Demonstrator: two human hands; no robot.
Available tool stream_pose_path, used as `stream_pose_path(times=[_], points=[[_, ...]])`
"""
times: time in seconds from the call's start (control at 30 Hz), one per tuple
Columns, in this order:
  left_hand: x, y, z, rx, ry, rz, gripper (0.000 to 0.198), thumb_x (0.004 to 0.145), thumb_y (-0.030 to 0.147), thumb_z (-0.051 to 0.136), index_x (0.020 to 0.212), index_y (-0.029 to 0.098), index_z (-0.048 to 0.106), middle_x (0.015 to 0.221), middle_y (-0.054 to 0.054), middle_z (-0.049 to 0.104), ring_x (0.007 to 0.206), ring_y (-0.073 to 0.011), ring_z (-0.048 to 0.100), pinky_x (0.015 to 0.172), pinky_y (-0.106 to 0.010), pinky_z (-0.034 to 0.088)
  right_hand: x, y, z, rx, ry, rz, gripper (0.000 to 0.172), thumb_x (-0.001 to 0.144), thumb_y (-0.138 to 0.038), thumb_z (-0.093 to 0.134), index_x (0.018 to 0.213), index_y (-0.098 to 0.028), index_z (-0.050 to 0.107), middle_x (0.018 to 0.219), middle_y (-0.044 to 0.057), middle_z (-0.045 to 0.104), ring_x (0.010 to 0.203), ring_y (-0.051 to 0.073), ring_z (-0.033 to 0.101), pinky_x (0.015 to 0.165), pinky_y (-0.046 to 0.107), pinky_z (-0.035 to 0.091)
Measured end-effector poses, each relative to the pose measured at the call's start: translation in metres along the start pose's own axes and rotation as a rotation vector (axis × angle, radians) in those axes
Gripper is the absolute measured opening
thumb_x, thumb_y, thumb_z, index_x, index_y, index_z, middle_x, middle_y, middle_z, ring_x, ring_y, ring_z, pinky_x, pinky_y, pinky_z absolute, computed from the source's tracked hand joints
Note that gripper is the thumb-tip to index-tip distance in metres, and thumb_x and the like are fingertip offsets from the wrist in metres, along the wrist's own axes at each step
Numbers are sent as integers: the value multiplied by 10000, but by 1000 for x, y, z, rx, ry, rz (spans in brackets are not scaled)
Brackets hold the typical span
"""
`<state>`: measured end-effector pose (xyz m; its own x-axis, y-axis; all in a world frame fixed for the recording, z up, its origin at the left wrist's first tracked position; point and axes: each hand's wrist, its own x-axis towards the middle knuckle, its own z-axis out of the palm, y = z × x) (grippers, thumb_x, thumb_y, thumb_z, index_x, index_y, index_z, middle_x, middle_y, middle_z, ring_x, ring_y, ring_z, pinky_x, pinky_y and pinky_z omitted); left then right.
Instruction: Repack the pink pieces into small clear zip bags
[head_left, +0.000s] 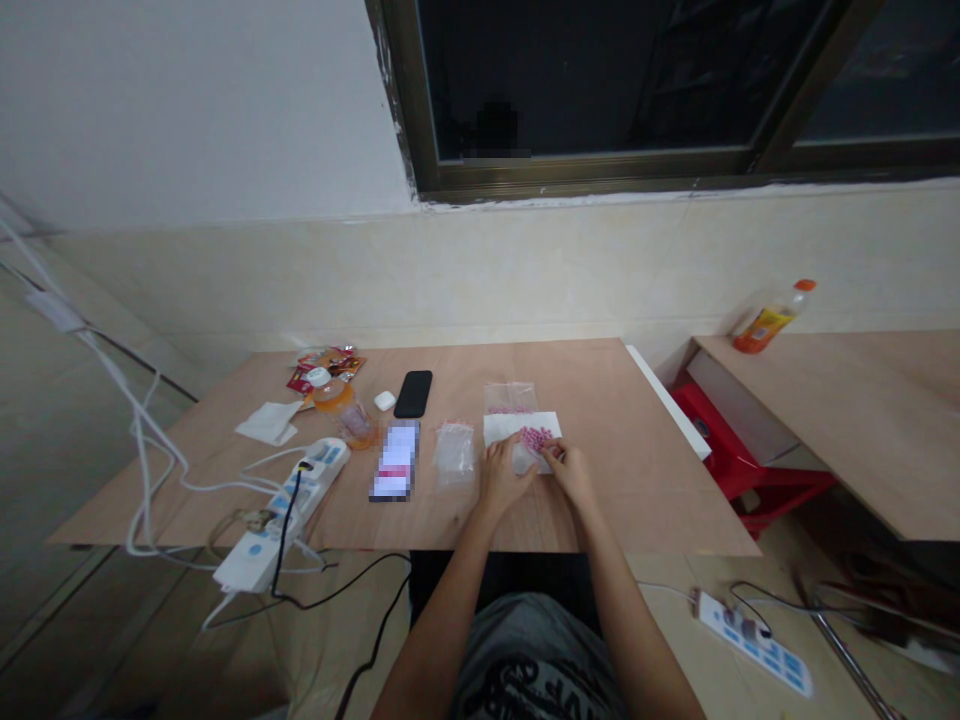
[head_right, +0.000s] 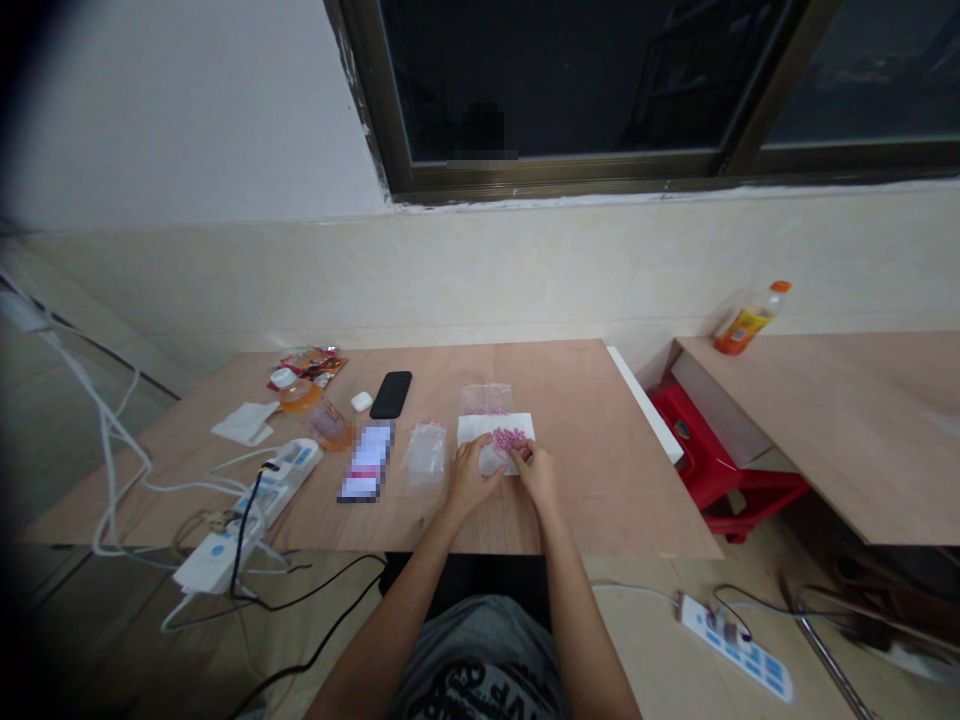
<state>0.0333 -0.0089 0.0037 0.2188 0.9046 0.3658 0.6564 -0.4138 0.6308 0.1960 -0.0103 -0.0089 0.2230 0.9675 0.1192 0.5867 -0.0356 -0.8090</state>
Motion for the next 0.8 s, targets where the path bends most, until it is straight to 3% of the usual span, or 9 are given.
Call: stream_pose_path(times=[0.23, 0.8], points=[[-1, -2, 1, -8, 23, -2, 585, 738, 284, 694, 1272, 223, 464, 1217, -67, 602, 1128, -243, 537, 993, -437, 420, -3, -3, -10, -293, -63, 62, 208, 828, -310, 580, 980, -219, 690, 712, 20, 668, 663, 145, 601, 567, 214, 322], [0, -1, 0, -33, 25, -10, 577, 740, 272, 695, 1268, 231, 466, 1216, -67, 599, 1133, -238, 535, 993, -428, 419, -1, -3, -10, -353, -75, 98, 218, 848, -325, 559, 1000, -224, 679, 744, 27, 682, 702, 155, 619, 570, 214, 315]])
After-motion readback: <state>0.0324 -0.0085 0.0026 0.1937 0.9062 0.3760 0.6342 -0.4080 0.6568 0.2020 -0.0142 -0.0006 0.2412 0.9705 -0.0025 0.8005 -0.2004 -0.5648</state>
